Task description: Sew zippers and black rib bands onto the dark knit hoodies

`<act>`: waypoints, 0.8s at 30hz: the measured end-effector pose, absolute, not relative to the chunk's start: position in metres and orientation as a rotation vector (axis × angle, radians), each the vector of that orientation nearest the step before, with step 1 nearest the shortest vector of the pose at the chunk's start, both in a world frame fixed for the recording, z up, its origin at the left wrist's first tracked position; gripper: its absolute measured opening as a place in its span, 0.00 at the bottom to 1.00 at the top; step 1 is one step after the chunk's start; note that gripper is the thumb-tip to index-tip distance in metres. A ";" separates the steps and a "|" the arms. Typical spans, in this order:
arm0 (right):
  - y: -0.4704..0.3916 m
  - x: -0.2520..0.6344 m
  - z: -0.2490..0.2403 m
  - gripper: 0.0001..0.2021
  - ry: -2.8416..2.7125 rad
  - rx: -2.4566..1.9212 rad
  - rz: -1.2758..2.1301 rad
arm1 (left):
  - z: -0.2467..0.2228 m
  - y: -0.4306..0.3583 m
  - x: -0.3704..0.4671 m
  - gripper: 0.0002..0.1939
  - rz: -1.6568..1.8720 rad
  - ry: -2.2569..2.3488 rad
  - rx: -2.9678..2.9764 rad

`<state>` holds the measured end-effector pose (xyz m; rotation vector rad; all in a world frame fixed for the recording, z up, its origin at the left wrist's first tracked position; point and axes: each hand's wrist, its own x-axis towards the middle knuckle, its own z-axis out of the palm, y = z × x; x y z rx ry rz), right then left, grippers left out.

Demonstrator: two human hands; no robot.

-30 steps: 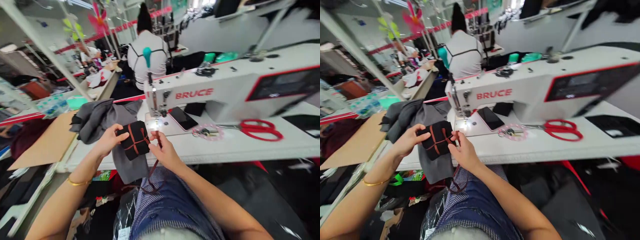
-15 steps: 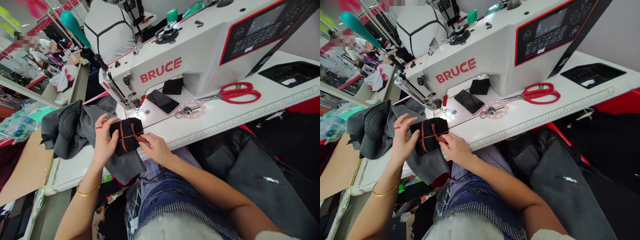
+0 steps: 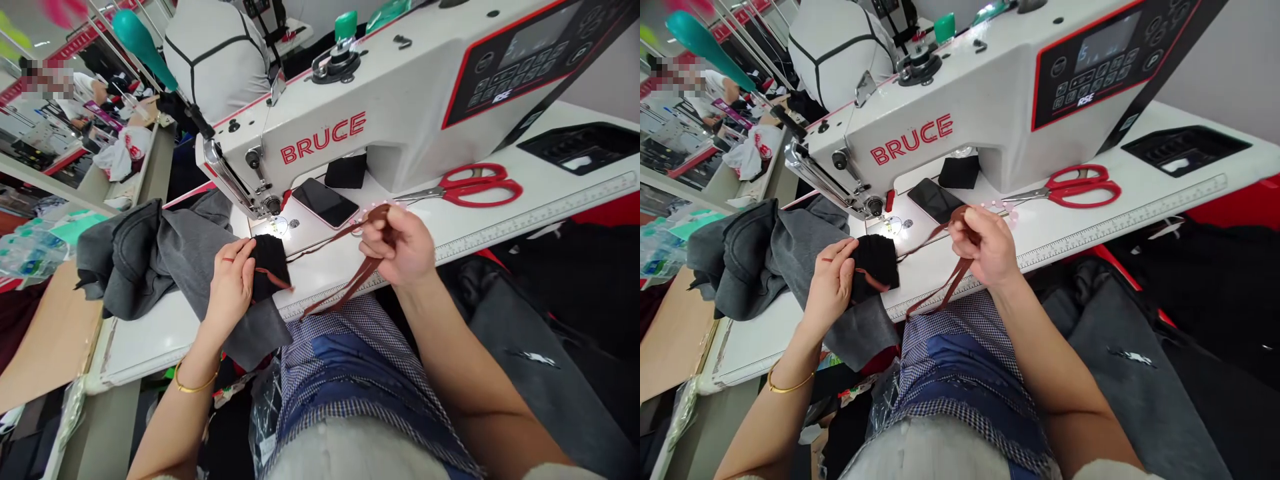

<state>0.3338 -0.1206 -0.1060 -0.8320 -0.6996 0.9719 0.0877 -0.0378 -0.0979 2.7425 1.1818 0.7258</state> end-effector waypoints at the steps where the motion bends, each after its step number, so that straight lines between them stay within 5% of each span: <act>1: -0.120 0.332 -0.108 0.15 -0.731 -0.927 0.890 | -0.098 -0.038 0.088 0.18 0.727 1.162 2.743; 5: -0.111 0.294 -0.115 0.14 -1.124 -1.238 0.649 | -0.095 -0.038 0.086 0.19 0.924 1.203 2.426; 9: -0.097 0.260 -0.124 0.15 -1.506 -1.435 0.626 | -0.091 -0.037 0.078 0.33 0.937 1.286 1.482; 16: -0.100 0.253 -0.140 0.24 -1.568 -1.487 0.670 | -0.089 -0.044 0.078 0.16 0.647 1.170 0.800; 24: -0.096 0.241 -0.104 0.21 -1.667 -1.608 0.434 | -0.080 -0.043 0.097 0.14 0.601 1.099 0.723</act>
